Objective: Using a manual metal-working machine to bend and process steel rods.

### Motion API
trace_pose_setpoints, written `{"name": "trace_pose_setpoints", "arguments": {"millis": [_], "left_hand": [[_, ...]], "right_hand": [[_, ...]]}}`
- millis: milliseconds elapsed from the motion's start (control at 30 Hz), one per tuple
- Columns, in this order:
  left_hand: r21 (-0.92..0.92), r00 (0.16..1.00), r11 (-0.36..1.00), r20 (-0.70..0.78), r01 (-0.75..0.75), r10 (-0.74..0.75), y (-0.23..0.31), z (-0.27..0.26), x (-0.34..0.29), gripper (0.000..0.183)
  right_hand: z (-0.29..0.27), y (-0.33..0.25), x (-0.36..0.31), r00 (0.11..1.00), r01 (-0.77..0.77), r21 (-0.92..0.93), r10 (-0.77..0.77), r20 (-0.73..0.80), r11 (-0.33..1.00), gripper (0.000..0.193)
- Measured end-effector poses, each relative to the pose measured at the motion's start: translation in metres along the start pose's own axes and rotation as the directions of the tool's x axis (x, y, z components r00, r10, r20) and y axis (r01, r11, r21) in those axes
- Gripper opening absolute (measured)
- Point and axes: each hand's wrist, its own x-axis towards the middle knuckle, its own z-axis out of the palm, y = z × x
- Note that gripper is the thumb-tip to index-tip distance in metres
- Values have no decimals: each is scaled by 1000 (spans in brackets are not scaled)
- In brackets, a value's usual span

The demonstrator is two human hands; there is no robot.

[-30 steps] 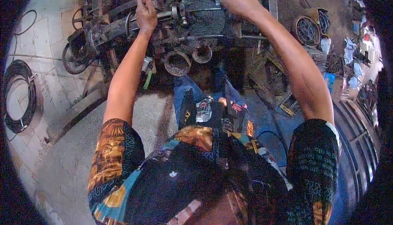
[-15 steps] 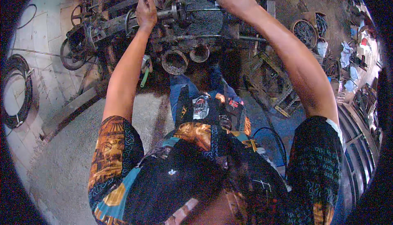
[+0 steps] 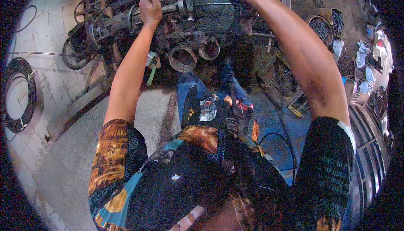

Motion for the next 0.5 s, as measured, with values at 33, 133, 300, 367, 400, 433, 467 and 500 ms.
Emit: {"name": "trace_pose_setpoints", "arguments": {"millis": [33,133,300,367,400,433,467,500], "left_hand": [[58,999,997,13,-51,51,-7,0,3,49],[57,997,995,18,-78,77,-11,0,2,48],[-6,997,997,-23,-78,78,-11,-1,1,51],[-45,998,997,-31,-62,61,-3,-4,-1,51],[-83,999,996,-30,-45,43,3,-6,-2,51],[-86,999,995,-34,-43,41,3,-5,-2,51],[-66,997,995,-37,-69,67,1,-6,-2,51],[-46,995,994,-38,-95,93,-1,-7,-2,51]], "right_hand": [[0,-2,2,999,38,-9,-39,-3,999,28],[8,3,7,992,119,-26,-120,-43,992,28],[5,-13,12,997,80,2,-80,-21,997,27],[3,-18,11,984,164,86,-157,-86,983,35],[2,-19,11,983,167,82,-160,-86,983,35],[0,-19,11,980,181,73,-173,-97,981,39],[-1,-20,12,975,200,66,-192,-108,978,43],[0,-22,13,974,208,65,-200,-106,976,43]]}}
